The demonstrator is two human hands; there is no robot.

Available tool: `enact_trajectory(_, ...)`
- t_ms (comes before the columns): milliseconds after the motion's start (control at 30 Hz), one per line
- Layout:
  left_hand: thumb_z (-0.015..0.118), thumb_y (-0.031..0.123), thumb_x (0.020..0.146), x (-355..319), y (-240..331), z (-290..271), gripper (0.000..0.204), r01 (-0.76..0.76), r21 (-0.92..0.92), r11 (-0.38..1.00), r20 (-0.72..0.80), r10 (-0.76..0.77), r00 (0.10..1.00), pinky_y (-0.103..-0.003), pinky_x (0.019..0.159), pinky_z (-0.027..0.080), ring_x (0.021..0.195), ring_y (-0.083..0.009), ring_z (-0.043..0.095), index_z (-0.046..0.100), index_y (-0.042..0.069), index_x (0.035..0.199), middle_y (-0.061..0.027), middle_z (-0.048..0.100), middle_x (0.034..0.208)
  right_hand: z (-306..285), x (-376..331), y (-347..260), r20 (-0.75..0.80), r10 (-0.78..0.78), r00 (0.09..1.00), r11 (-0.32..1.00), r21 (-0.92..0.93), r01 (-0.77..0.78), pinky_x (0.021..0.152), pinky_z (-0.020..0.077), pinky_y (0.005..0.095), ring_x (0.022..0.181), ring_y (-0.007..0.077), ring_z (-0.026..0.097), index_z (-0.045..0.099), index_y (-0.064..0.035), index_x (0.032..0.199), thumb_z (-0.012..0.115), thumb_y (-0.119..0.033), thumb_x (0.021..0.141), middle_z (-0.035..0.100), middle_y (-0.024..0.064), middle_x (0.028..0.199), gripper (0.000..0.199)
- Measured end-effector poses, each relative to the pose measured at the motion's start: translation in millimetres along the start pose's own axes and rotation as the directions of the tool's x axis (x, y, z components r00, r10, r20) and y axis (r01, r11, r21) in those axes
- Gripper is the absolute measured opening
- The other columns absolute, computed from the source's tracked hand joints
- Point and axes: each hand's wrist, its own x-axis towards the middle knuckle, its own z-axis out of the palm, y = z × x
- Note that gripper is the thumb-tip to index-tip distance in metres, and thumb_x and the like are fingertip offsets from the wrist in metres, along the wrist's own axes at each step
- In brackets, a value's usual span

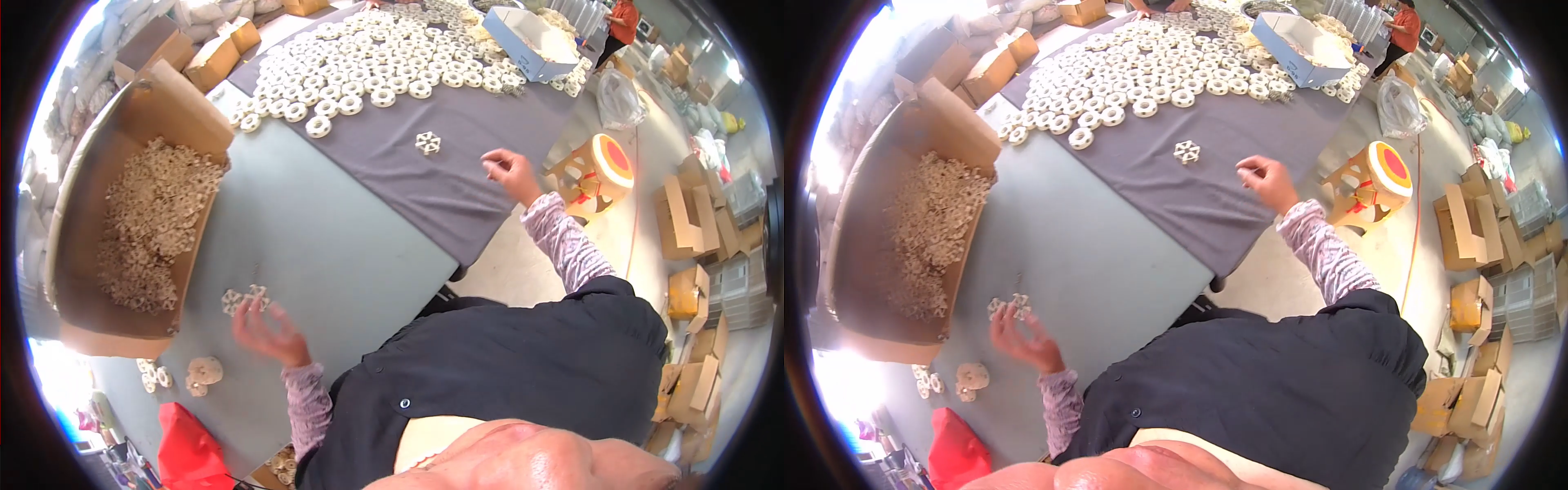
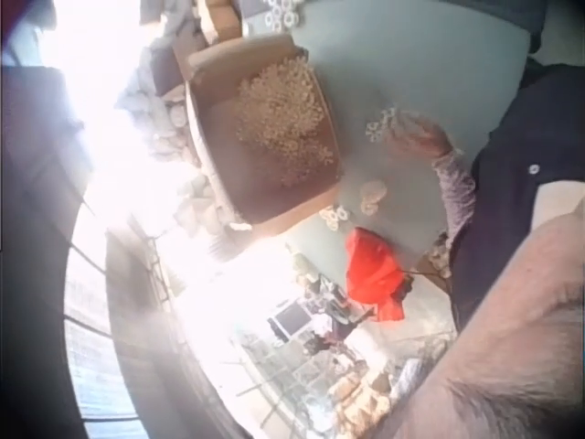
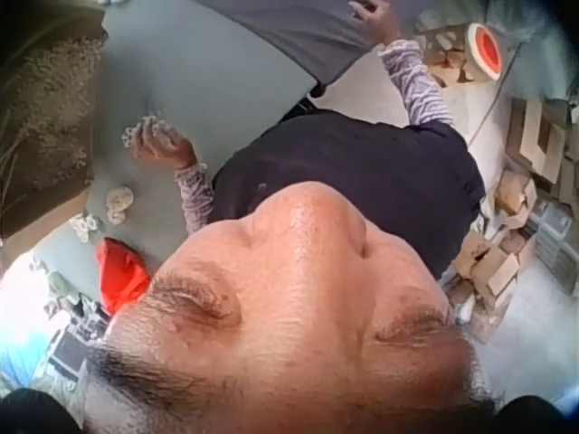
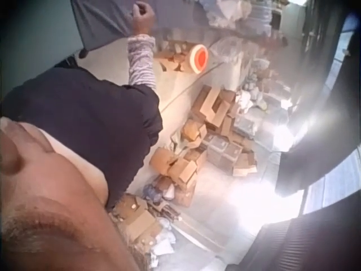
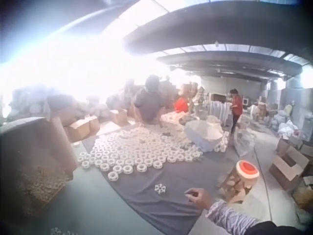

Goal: The person sorts and arranges white plastic mechanical parts by hand, taking them from a box and placing them onto a table.

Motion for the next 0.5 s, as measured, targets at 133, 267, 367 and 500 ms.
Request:
enact_trajectory(133,0.068,0.0,0.081,36.2,155.9,97.1,0.033,-0.051,-0.572,0.819,0.276,0.25,0.928,-0.048,0.105,0.045,0.121,-0.0336,0.057,0.073,0.009,0.112,-0.0111,0.064,0.122,-89.8,87.4,39.4,-0.176,0.193,0.965,0.972,0.17,-0.163,0.063,0.058,0.0281,0.069,0.0137,0.069,0.07,-0.0038,0.117,0.07,-0.024,0.098,0.073,0.008,0.089,0.028)
enact_trajectory(267,0.07,0.002,0.075,44.6,280.0,203.5,0.031,-0.166,-0.881,0.444,0.197,0.661,0.724,-0.046,0.101,0.05,0.118,-0.0328,0.059,0.073,0.009,0.105,-0.0086,0.064,0.119,-179.4,182.6,74.4,-0.329,0.297,0.896,0.944,0.241,-0.224,0.06,0.0593,0.0309,0.066,0.0175,0.07,0.065,-0.0037,0.119,0.069,-0.035,0.098,0.074,0.0112,0.089,0.037)
enact_trajectory(367,0.07,0.005,0.073,39.7,352.8,268.9,0.029,-0.214,-0.927,0.308,0.11,0.768,0.631,-0.045,0.102,0.049,0.119,-0.0309,0.058,0.071,0.008,0.101,-0.0093,0.063,0.115,-232.3,242.5,102.8,-0.398,0.523,0.754,0.82,0.476,-0.317,0.056,0.06,0.0341,0.061,0.0184,0.067,0.063,-0.0049,0.121,0.068,-0.044,0.097,0.074,0.0133,0.088,0.046)
enact_trajectory(500,0.068,0.006,0.075,7.0,415.1,326.2,0.023,-0.193,-0.949,0.248,0.075,0.777,0.625,-0.043,0.101,0.049,0.117,-0.0302,0.058,0.07,0.006,0.098,-0.0095,0.062,0.11,-282.6,298.3,125.9,-0.461,0.58,0.671,0.797,0.489,-0.353,0.054,0.0614,0.0387,0.059,0.0197,0.066,0.051,-0.0102,0.138,0.066,-0.058,0.095,0.073,0.0149,0.087,0.066)
